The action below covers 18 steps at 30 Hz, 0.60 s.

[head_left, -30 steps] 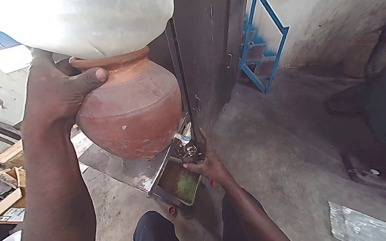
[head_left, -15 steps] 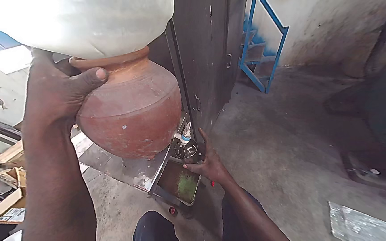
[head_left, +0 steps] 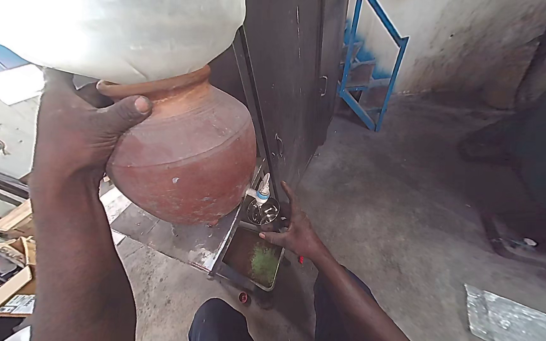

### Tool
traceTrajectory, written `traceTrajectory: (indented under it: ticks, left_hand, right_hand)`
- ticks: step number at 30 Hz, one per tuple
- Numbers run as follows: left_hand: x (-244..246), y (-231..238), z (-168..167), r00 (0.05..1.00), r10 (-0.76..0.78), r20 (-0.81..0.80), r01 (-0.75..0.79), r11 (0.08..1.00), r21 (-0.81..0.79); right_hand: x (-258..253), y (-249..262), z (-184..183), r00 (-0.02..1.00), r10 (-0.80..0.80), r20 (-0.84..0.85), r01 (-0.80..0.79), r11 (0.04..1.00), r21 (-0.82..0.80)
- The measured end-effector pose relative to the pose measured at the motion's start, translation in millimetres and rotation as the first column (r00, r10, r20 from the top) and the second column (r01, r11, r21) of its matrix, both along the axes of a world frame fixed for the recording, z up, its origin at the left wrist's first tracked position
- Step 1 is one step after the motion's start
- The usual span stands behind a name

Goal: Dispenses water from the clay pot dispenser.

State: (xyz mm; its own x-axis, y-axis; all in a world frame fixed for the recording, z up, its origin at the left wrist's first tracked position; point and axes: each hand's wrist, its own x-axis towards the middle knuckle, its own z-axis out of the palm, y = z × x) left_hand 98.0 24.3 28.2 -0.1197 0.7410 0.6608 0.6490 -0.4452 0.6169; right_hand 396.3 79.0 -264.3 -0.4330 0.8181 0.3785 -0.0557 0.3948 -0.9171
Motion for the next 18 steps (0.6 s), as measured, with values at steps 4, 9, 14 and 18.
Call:
traceTrajectory:
  ticks: [4,9,14,18]
  left_hand:
    - [-1.3,1.0,-0.7,1.0,-0.013,0.002,0.013,1.0,0.008]
    - [-2.2,1.9,-0.6,1.0,-0.005,0.007,0.005,1.0,0.005]
    - [-0.4,0.7,-0.7,1.0,0.014,0.013,-0.014,1.0,0.0]
    - [-2.9,1.7,-0.8,1.0,-0.005,0.008,0.005,1.0,0.002]
  right_hand:
    - [0.4,-0.8,-0.1,1.0,-0.001,-0.001,0.001,1.0,-0.002]
    - [1.6,-0.5,-0.3,1.0,-0.012,0.026,0.012,1.0,-0.002]
    - [1.6,-0.5,-1.8,1.0,-0.016,0.027,0.016,1.0,-0.019]
    - [1.5,-1.3,-1.3,0.999,-0.01,0.03,0.011,1.0,-0.027]
